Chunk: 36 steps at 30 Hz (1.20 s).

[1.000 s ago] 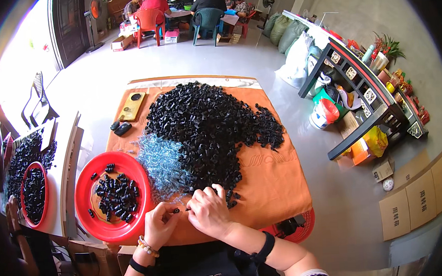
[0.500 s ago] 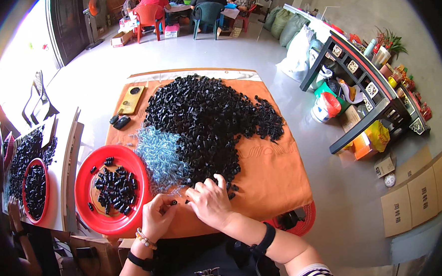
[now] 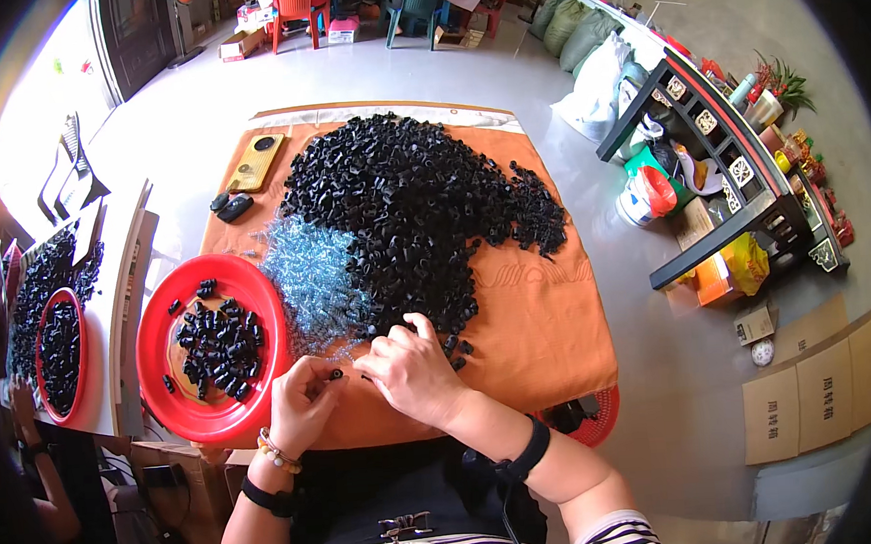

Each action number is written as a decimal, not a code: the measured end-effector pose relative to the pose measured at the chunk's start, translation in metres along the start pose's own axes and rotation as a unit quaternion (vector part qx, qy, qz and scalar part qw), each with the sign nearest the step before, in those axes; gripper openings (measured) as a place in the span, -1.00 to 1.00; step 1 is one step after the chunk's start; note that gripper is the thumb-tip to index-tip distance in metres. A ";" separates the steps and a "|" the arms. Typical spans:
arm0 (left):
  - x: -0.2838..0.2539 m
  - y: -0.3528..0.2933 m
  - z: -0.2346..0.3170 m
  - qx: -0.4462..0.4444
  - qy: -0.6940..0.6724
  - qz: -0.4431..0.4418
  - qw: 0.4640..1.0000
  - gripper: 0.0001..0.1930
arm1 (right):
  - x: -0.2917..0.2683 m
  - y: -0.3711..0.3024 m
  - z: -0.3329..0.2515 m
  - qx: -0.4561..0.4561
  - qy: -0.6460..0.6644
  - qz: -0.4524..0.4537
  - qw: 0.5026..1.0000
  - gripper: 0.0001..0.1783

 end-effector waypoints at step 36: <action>-0.002 0.001 0.003 0.017 0.013 0.004 1.000 -0.85 | -0.009 0.003 0.008 -0.042 0.068 -0.068 0.994 -0.84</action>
Point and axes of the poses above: each hand's wrist, its own y-axis towards the middle knuckle, its own x-axis out of the palm, z = x × y, the point moved 2 cm from there along y, towards the middle knuckle, and after that the axes turned 8 degrees about y, right-handed, at the moved point
